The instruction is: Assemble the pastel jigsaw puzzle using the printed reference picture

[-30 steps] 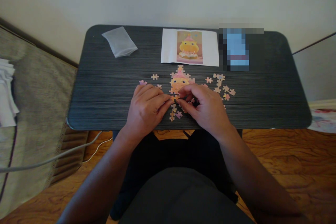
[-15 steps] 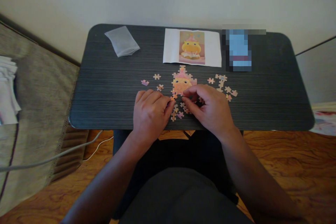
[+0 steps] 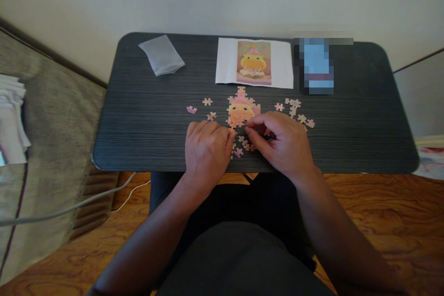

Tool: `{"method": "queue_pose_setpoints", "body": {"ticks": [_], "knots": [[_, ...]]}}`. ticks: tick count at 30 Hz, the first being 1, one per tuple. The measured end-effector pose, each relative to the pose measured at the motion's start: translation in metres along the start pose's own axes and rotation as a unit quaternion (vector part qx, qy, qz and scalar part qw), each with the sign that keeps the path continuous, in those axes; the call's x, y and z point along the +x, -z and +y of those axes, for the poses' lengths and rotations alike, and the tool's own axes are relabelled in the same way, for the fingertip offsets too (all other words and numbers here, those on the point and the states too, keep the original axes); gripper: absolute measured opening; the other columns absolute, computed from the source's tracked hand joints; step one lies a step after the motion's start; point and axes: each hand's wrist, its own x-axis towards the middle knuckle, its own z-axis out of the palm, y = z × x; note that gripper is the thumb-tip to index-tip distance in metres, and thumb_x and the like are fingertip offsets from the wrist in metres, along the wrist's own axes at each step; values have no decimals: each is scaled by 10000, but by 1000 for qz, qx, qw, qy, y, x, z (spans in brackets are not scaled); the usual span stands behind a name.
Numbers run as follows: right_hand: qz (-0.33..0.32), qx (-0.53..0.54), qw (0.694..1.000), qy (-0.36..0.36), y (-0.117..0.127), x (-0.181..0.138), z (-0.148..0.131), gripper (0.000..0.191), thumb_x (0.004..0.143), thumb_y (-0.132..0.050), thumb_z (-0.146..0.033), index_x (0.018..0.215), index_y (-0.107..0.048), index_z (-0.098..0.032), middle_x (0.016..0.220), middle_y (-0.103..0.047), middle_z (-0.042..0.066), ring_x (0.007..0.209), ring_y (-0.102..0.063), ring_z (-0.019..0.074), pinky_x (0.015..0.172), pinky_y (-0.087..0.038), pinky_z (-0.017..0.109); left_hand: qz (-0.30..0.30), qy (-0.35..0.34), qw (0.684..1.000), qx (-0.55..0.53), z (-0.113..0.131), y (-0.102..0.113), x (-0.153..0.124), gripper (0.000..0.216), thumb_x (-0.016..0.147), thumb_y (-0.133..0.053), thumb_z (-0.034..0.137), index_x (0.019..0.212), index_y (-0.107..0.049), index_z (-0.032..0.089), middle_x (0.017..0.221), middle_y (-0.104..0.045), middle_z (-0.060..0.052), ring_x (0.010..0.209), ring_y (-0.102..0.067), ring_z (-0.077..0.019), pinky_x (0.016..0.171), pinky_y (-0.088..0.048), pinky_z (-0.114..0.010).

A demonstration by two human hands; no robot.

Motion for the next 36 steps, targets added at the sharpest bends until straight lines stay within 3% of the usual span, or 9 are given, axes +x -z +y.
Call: {"method": "queue_pose_setpoints", "body": {"ticks": [17, 36], "knots": [[39, 7, 998, 53, -4, 0, 9, 86, 1039, -715, -178, 1036, -759, -251, 930, -820, 19, 824, -745, 205, 769, -541, 362, -102, 80, 991, 17, 11, 10, 5, 299, 1081, -755, 269, 793, -781, 194, 832, -778, -91, 871, -710, -297, 858, -488, -448], [48, 4, 996, 71, -2, 0, 9, 79, 1059, -701, -198, 1012, -755, -233, 899, -801, 26, 784, -727, 194, 749, -534, 354, -112, 84, 989, 39, 14, 13, 10, 241, 1033, -843, 252, 803, -798, 199, 837, -805, -85, 856, -728, -295, 801, -502, -455]]}}
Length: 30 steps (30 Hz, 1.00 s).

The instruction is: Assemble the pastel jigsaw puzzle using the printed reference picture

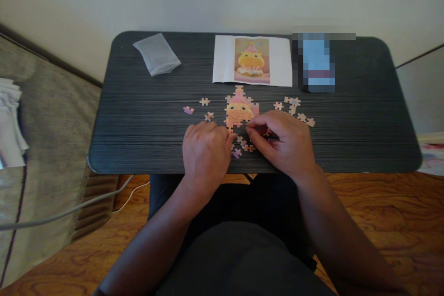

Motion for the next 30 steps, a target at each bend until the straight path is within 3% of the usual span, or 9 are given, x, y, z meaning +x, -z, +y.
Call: {"method": "queue_pose_setpoints", "body": {"ticks": [6, 13, 18, 25, 30], "knots": [[4, -5, 1000, -1, 1, -1, 1, 82, 1053, -711, -197, 1005, -763, -238, 875, -799, 26, 782, -731, 199, 748, -532, 358, 15, -16, 1000, -12, -4, 1, -4, 228, 1029, -859, 277, 818, -815, 203, 854, -807, -87, 880, -726, -304, 819, -501, -464], [-11, -1, 1000, -2, 4, 0, 2, 80, 1057, -712, -205, 1026, -776, -241, 937, -832, 36, 792, -741, 202, 773, -557, 377, 54, -54, 996, -35, -14, 5, -15, 253, 1078, -745, 216, 829, -788, 208, 861, -788, -62, 875, -695, -278, 849, -488, -449], [-1, -5, 1000, -3, 3, 0, 2, 85, 1055, -712, -217, 1009, -776, -247, 911, -831, 35, 782, -741, 202, 770, -564, 380, 61, -41, 997, -35, -15, 2, -15, 171, 1058, -789, 251, 899, -814, 193, 870, -791, -64, 876, -696, -283, 854, -497, -447], [0, -24, 999, -30, 8, -3, 4, 69, 1043, -731, -251, 1012, -788, -273, 926, -842, 34, 791, -751, 218, 769, -569, 404, 31, -9, 999, -9, -7, -2, -6, 205, 1069, -784, 329, 908, -808, 203, 894, -794, -96, 906, -696, -304, 851, -502, -457], [2, -26, 999, -30, 10, -4, 4, 78, 1042, -726, -247, 1012, -794, -274, 924, -843, 34, 786, -753, 219, 760, -569, 399, 18, -6, 1000, -7, -2, -3, -2, 205, 1079, -727, 244, 888, -791, 203, 883, -786, -98, 903, -694, -303, 849, -497, -460]]}}
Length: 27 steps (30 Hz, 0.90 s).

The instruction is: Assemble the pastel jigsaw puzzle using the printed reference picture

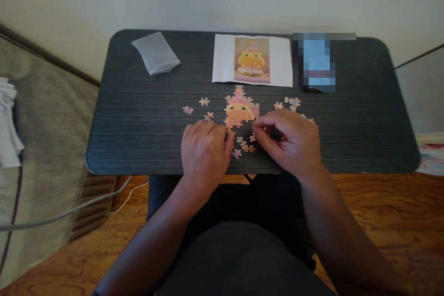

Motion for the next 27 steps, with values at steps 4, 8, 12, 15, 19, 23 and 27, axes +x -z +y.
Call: {"method": "queue_pose_setpoints", "body": {"ticks": [4, 8, 12, 15, 19, 23, 27], "knots": [[6, 4, 1000, 3, 0, -1, 2, 73, 1035, -731, -242, 1009, -792, -270, 918, -839, 34, 782, -753, 218, 751, -563, 391, -7, 1, 1000, -3, 1, -1, 1, 206, 1080, -708, 219, 890, -785, 196, 889, -790, -99, 910, -708, -306, 871, -506, -461], [15, 10, 1000, 11, -1, -1, 4, 70, 1037, -732, -238, 999, -787, -259, 891, -826, 32, 764, -741, 207, 739, -552, 380, 1, 4, 1000, -6, 0, -3, 1, 156, 1059, -722, 193, 915, -783, 181, 888, -791, -90, 891, -706, -292, 869, -513, -446], [14, 4, 1000, 5, -1, 0, 4, 69, 1035, -735, -242, 997, -787, -267, 890, -822, 27, 773, -743, 211, 756, -562, 388, 14, 0, 1000, -12, -1, -4, 0, 129, 1045, -722, 176, 924, -765, 196, 882, -790, -72, 883, -697, -276, 871, -504, -433], [14, 2, 1000, -5, 2, -1, 7, 63, 1030, -744, -252, 999, -790, -283, 892, -827, 21, 777, -750, 218, 771, -579, 401, 9, -6, 1000, -17, -2, -3, 0, 128, 1037, -709, 158, 927, -759, 200, 889, -792, -70, 882, -699, -273, 867, -499, -432], [19, 18, 1000, -8, 11, -6, 19, 78, 1010, -761, -234, 1039, -807, -290, 946, -848, 26, 816, -774, 236, 805, -600, 426, 12, -21, 998, -52, -8, 2, -1, 114, 1020, -709, 139, 940, -765, 196, 882, -779, -59, 879, -712, -268, 882, -519, -433], [-7, 9, 1000, 25, 24, -20, 37, 218, 965, -754, -166, 1100, -847, -310, 1040, -863, 39, 950, -787, 277, 886, -606, 478, 8, -43, 995, -88, -27, 13, 3, 131, 1036, -681, 145, 967, -774, 207, 884, -774, -52, 899, -728, -264, 920, -538, -432], [-24, -15, 999, 33, 35, -38, 52, 337, 917, -743, -141, 1158, -881, -332, 1124, -854, 49, 1008, -771, 308, 903, -586, 521, -54, -100, 987, -110, -48, 21, 11, 149, 1041, -660, 154, 984, -793, 187, 927, -788, -73, 905, -742, -269, 961, -551, -447]]}}
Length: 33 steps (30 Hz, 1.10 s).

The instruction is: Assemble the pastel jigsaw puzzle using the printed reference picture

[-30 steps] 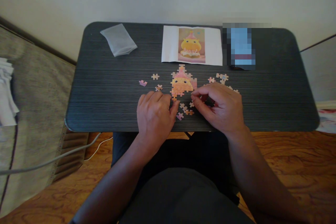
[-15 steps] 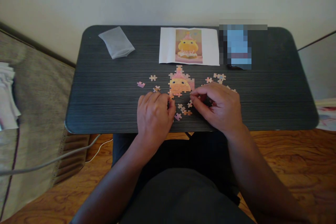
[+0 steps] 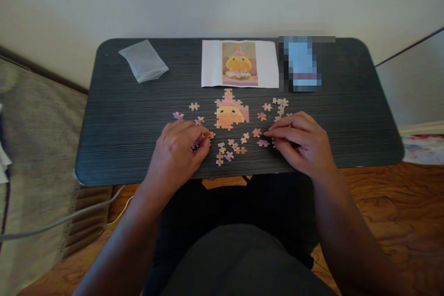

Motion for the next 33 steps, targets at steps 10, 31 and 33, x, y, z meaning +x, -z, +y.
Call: {"method": "queue_pose_setpoints", "body": {"ticks": [10, 31, 33], "knots": [[36, -14, 999, -30, 0, -7, 3, 286, 919, -716, -126, 1034, -887, -325, 1059, -832, 42, 992, -744, 292, 904, -566, 517, -41, -31, 999, -16, -9, 0, 8, 216, 1068, -657, 231, 1065, -873, 219, 1013, -818, -92, 986, -752, -283, 985, -570, -457], [-59, -36, 997, 21, 18, 57, 65, 274, 1001, -679, -233, 1160, -900, -263, 1059, -773, 49, 976, -738, 236, 901, -558, 428, -90, -153, 983, 52, -34, 7, 7, 340, 1157, -601, 304, 1325, -887, 229, 980, -746, -94, 951, -660, -278, 1058, -517, -523], [-60, -37, 997, 19, 13, 54, 65, 276, 1013, -679, -245, 1182, -896, -267, 1055, -759, 48, 975, -728, 236, 901, -557, 428, -81, -165, 982, 49, -35, 7, 6, 326, 1154, -612, 294, 1314, -888, 227, 964, -740, -87, 933, -657, -271, 1065, -520, -530]]}}
